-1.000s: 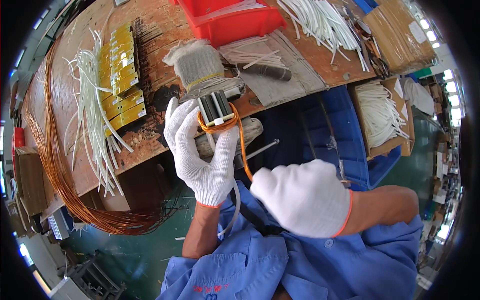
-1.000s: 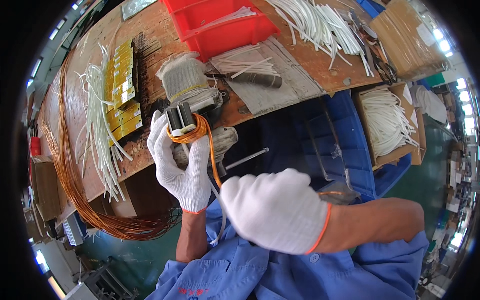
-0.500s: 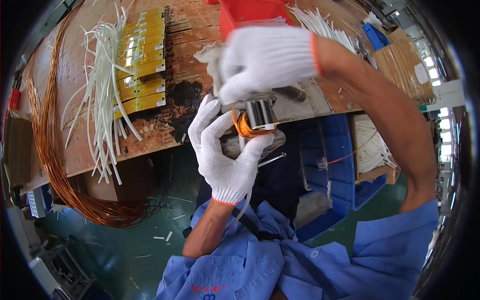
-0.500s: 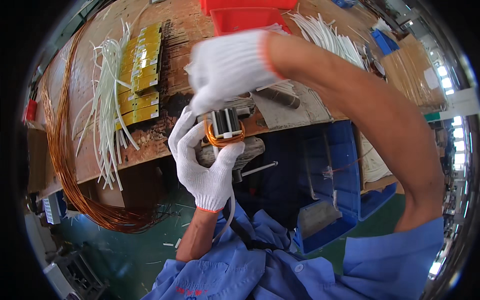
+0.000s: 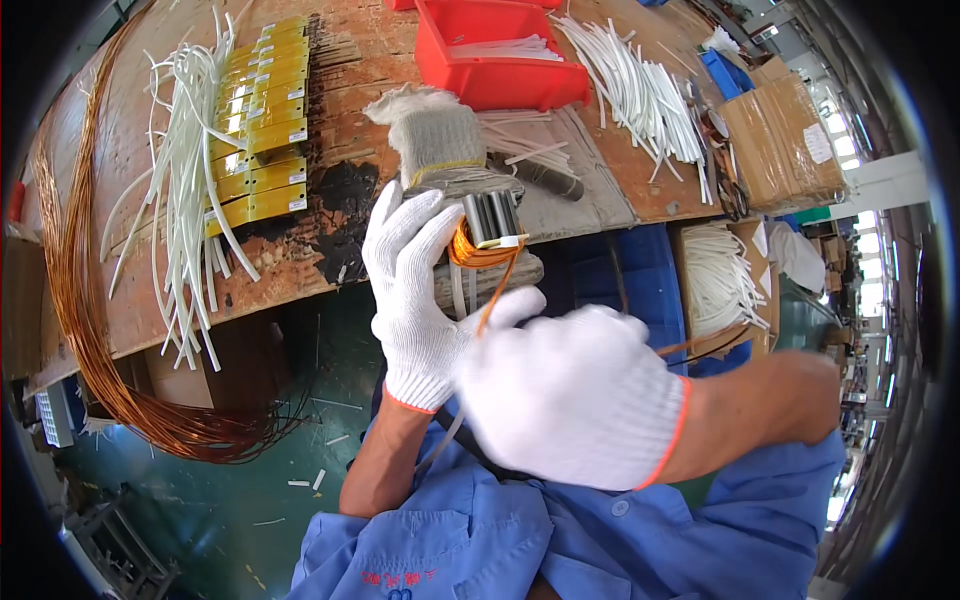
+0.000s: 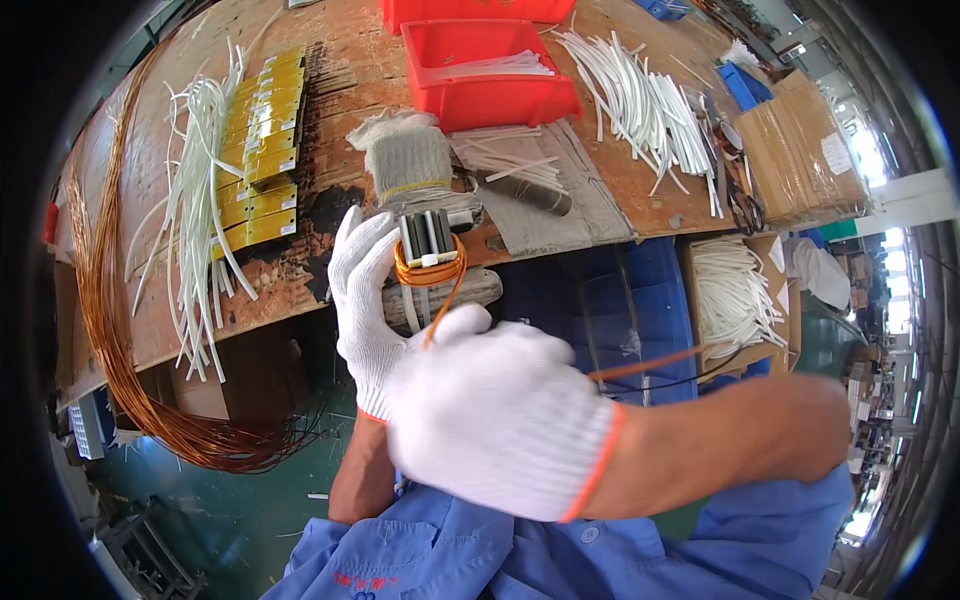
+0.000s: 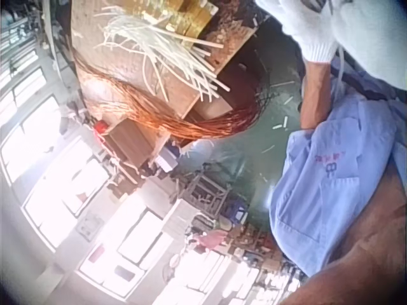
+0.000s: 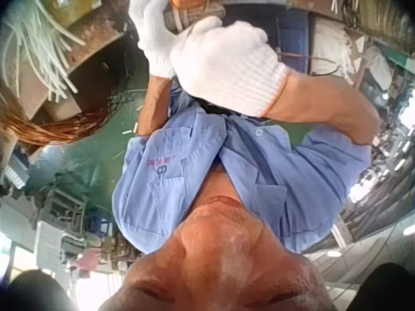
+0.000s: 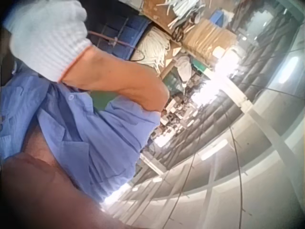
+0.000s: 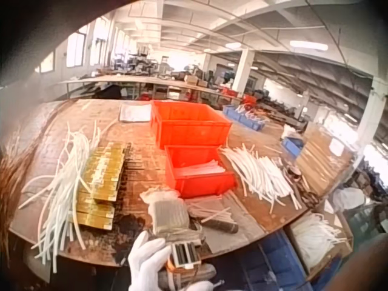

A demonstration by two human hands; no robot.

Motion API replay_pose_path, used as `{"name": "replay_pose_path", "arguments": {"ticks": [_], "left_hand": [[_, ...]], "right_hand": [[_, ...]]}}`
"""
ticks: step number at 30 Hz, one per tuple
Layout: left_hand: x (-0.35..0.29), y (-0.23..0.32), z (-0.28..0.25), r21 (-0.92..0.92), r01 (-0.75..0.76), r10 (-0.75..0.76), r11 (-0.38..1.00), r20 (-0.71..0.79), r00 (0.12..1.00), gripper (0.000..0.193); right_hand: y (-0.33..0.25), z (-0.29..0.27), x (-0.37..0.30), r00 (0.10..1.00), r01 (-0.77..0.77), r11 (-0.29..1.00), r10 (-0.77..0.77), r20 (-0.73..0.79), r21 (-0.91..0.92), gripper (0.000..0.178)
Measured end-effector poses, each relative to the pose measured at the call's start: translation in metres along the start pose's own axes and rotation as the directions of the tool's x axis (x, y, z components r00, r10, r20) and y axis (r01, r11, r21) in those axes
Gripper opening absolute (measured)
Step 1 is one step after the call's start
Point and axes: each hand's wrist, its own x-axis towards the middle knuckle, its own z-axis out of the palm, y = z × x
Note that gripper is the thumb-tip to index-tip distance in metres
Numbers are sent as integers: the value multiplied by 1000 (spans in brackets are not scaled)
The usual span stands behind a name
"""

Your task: Manually winding copper wire onto a core and securing it with white plastic casing during an electronics fabrication task.

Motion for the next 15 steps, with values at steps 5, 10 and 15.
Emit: {"name": "replay_pose_path", "arguments": {"ticks": [5,10,15], "left_hand": [[-25,27,22,-246,469,-463,848,85,882,73],[0,21,4,197,161,-146,967,-90,985,64],[3,19,8,102,52,-53,993,7,999,64]], "right_hand": [[75,-14,87,956,141,954,-200,213,263,27],[111,32,135,886,401,766,-463,-2,502,27],[64,-14,68,958,267,911,-286,16,316,28]]}}
